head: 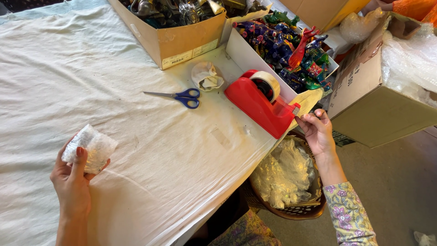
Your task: The person wraps a small decorative item in bubble wrap, trims the excess with scissors, and seals it with tape. They then pick up a small, colorful figurine and wipe it thoroughly with a white cloth.
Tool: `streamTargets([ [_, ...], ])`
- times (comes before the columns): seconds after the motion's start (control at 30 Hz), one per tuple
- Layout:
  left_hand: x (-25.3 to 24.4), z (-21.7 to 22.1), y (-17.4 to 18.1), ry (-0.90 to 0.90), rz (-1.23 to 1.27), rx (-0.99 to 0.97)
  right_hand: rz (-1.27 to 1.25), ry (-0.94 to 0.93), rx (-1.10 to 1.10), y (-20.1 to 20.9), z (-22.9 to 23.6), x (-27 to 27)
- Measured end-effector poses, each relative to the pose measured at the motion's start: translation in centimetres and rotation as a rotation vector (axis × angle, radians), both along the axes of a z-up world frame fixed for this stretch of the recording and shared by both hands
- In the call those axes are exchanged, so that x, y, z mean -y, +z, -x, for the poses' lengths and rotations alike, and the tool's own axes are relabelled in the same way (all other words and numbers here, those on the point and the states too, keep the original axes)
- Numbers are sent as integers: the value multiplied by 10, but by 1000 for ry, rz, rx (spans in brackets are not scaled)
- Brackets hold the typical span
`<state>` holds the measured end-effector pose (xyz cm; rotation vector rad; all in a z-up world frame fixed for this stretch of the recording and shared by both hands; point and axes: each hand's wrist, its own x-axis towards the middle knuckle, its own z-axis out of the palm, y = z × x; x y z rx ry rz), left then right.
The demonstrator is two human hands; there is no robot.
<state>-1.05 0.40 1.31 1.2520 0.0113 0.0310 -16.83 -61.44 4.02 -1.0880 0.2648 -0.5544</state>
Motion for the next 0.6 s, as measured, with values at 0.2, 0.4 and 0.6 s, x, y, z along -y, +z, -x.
streamTargets([
  [0.2, 2, 1, 5, -3, -5, 10, -27, -1, 19, -8, 3, 1],
  [0.4, 3, 2, 6, 2, 8, 1, 29, 132, -282, 6, 14, -11],
  [0.6, 4, 2, 4, 16, -1, 1, -54, 175, -350, 2, 14, -13],
])
